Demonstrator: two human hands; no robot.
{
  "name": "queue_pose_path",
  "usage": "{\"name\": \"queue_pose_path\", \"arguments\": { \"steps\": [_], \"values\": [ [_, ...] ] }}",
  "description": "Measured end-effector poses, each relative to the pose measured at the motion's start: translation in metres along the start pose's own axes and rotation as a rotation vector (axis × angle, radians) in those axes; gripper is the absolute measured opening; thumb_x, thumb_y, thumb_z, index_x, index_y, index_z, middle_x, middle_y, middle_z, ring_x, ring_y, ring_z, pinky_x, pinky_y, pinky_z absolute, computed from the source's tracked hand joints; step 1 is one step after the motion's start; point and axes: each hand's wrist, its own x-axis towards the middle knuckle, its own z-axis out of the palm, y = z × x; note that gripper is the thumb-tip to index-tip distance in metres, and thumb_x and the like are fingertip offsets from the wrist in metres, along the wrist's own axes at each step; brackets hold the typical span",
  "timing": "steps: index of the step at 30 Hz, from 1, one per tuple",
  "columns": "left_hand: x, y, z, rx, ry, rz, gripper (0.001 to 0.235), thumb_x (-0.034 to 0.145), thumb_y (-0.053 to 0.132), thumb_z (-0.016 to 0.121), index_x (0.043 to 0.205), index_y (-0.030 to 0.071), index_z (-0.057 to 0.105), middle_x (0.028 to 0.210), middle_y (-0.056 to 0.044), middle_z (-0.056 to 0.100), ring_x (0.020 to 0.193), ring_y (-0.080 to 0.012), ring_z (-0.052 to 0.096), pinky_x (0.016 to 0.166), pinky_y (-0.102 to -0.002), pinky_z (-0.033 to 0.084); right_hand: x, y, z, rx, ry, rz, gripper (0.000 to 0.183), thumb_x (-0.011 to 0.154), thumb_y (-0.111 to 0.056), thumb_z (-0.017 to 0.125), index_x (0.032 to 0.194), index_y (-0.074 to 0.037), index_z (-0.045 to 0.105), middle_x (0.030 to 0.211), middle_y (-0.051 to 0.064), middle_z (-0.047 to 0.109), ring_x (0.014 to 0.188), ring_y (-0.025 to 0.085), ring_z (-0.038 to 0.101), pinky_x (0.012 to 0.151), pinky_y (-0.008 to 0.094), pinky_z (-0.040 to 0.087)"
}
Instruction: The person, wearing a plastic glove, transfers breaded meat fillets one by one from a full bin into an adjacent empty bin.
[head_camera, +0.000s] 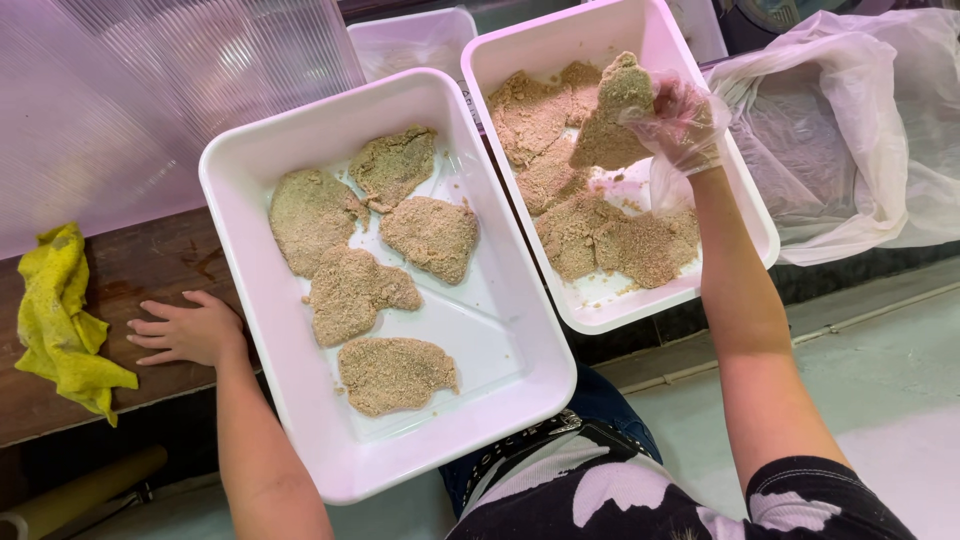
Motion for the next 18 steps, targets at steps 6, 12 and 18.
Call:
{"name": "queue_pose_path", "arguments": {
  "steps": [6,12,18],
  "values": [
    [0.001,0.000,0.001,-0.007,-0.002,0.001,0.051,0.094,0.025,0.050,0.133,-0.005,0.041,0.135,-0.034,0.032,0.125,-0.0510,0.023,0.095,-0.070,0.007,-0.007,-0.009,0.001,0.031,0.031,0.011,0.021,0.082,-0.031,0.081,0.087,-0.018,0.065,0.083,-0.001,0.064,0.072,0.010,0.058,0.054,0.020,0.046],
    [0.000,0.003,-0.001,0.022,-0.026,-0.020,0.053,0.094,0.028,0.048,0.136,-0.004,0.041,0.137,-0.034,0.031,0.126,-0.0496,0.022,0.096,-0.070,0.008,-0.035,-0.079,-0.001,0.496,-0.086,-0.160,0.028,0.086,-0.015,0.073,0.105,-0.017,0.053,0.094,0.002,0.061,0.074,0.010,0.059,0.055,0.016,0.050],
    [0.000,0.005,-0.004,0.038,-0.105,-0.053,0.058,0.097,0.031,0.044,0.142,-0.005,0.033,0.141,-0.034,0.024,0.130,-0.0487,0.015,0.099,-0.068,0.004,-0.070,-0.118,0.004,0.405,-0.038,-0.345,0.031,0.084,-0.021,0.072,0.101,-0.010,0.050,0.098,0.001,0.054,0.087,0.010,0.052,0.079,0.018,0.047]
  ]
}}
